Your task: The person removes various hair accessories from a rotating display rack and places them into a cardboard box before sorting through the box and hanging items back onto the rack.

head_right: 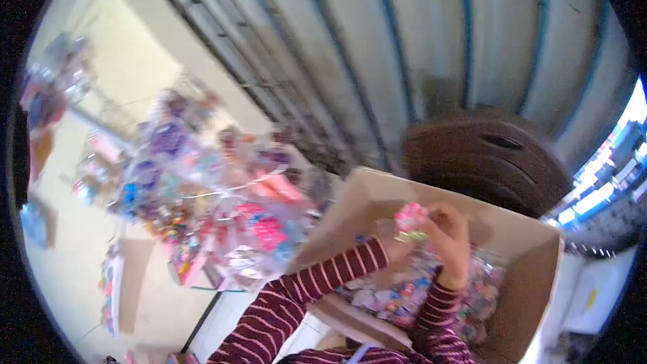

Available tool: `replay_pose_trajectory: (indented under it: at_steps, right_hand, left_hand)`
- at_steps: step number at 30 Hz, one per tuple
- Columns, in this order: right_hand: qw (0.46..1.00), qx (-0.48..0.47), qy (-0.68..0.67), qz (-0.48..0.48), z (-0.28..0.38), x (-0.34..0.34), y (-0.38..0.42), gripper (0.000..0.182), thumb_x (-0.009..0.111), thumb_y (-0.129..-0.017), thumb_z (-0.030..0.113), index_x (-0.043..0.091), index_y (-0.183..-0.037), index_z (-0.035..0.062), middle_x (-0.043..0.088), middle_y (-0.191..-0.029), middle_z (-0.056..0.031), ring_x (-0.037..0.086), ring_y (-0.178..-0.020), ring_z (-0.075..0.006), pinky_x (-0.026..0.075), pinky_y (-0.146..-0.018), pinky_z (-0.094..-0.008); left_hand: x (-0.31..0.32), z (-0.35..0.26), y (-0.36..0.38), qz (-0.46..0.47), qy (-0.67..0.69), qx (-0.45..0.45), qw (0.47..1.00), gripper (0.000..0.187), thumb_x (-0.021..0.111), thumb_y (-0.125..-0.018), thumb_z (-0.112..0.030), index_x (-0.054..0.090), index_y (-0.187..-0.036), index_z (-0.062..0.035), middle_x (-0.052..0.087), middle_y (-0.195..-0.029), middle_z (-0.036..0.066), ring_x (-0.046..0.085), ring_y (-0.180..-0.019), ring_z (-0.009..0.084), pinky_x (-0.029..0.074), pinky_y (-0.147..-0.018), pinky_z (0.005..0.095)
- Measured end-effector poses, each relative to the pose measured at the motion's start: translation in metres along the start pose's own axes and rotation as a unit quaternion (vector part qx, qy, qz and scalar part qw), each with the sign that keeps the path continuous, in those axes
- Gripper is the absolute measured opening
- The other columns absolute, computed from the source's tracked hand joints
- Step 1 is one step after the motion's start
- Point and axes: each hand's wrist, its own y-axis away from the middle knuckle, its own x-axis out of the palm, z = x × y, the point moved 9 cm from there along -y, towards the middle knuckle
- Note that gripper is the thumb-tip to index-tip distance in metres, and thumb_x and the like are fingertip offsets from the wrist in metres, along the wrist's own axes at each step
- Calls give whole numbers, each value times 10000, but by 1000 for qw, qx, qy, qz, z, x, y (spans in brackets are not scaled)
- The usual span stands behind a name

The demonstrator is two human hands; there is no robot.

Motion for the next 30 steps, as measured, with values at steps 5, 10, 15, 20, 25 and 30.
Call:
replay_pose_trajectory:
  at_steps: [5,10,15,20,25,30]
  right_hand:
    - [988,-38,-73,132,34,92,8,79,581,-693,12,509,-725,6,518,-680,5,487,-639,-60,369,-566,-186]
    - [957,-42,-101,268,54,176,37,101,605,-659,-11,511,-698,-11,517,-682,-19,484,-658,-67,362,-583,-190]
    - [931,-96,-67,345,71,246,73,80,604,-642,-27,532,-677,-27,532,-683,-55,499,-658,-106,379,-601,-228]
    - [871,-221,-79,431,104,303,121,81,611,-631,-8,535,-659,-12,569,-809,-131,537,-742,-161,400,-665,-258]
    - [828,-324,-23,457,128,339,152,90,617,-630,17,527,-637,13,556,-925,-158,538,-808,-179,403,-703,-281]
    - [840,-340,-7,422,120,350,162,104,618,-627,53,523,-642,14,483,-1077,-182,514,-899,-197,383,-758,-296]
  left_hand:
    - [-101,-136,81,295,-152,-42,942,279,428,-726,-59,497,-992,-111,560,-777,142,551,-694,279,437,-585,337]
    - [-197,-214,172,84,66,56,993,241,511,-726,-82,535,-964,-49,549,-657,153,536,-586,292,425,-539,342]
    - [-289,-232,286,-257,85,101,957,169,519,-761,-86,581,-848,45,588,-759,159,559,-611,250,437,-561,314]
    - [-304,-194,411,-615,109,178,761,146,459,-798,-121,508,-818,15,560,-636,138,549,-504,242,433,-401,328]
    - [-283,-142,511,-862,246,193,400,190,430,-826,-186,455,-911,-18,526,-780,63,505,-582,102,388,-419,193]
    - [-272,-146,535,-882,219,263,325,171,422,-830,-220,446,-852,-51,509,-732,31,426,-510,66,344,-408,169]
